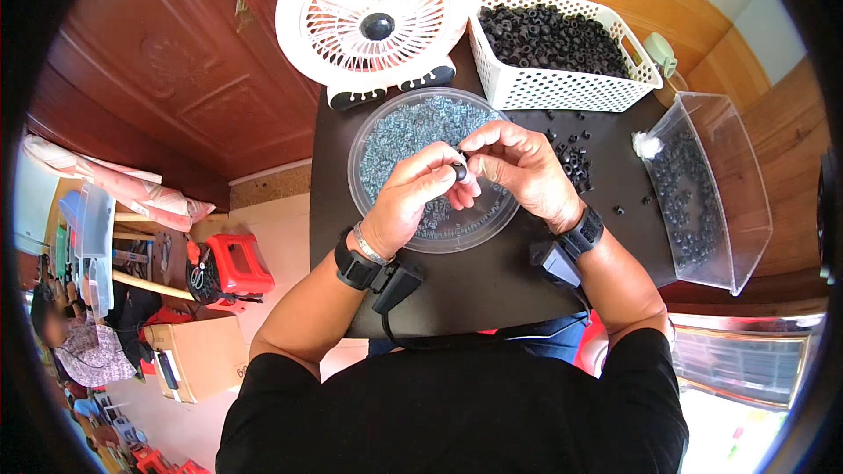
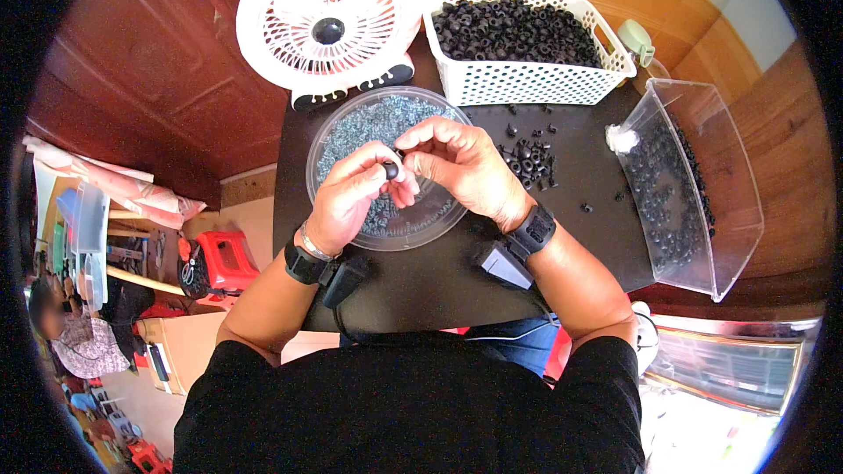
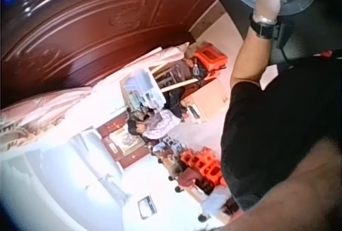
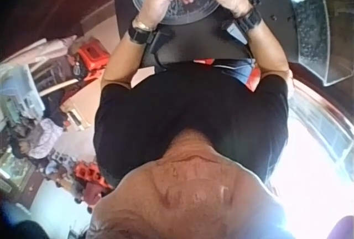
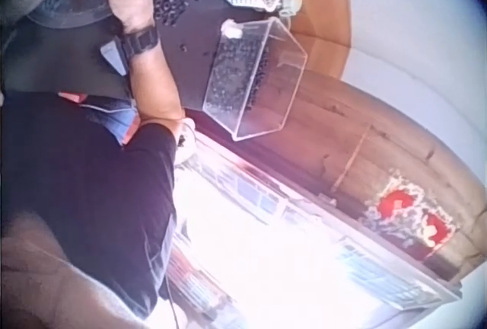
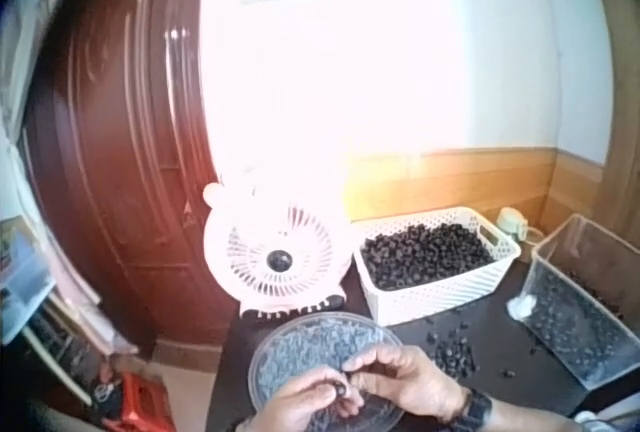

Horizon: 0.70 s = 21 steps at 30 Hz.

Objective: The person is manually assembling small black plastic components by hand.

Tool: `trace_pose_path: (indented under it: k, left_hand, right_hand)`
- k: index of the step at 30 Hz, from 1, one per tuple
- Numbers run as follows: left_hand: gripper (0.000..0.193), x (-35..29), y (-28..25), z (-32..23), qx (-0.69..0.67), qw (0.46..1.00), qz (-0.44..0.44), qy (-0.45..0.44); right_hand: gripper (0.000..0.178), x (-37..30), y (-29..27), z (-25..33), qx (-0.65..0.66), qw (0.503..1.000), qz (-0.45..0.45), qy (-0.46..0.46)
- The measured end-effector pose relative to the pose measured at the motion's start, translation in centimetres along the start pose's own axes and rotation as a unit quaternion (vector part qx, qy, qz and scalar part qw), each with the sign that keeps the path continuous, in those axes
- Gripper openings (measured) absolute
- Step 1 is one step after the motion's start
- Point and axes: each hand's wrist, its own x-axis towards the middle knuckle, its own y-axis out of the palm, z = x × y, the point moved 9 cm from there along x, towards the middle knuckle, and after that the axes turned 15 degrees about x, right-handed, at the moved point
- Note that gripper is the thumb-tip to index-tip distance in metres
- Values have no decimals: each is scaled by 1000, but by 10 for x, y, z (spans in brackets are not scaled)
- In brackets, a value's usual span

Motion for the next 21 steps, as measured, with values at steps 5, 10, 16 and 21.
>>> trace_pose_path:
  k: [5,10,16,21]
  left_hand:
    - [28,1,1,-4,-47,999,3,12]
    - [28,1,0,-4,-26,999,12,13]
    - [31,0,4,-5,-40,999,23,10]
    - [31,1,3,-3,-54,998,25,-11]
  right_hand:
    - [18,0,0,4,-26,999,5,-30]
    - [17,1,12,5,-10,999,39,-15]
    - [18,1,4,8,-47,999,1,-12]
    - [20,1,-2,4,-44,999,4,16]
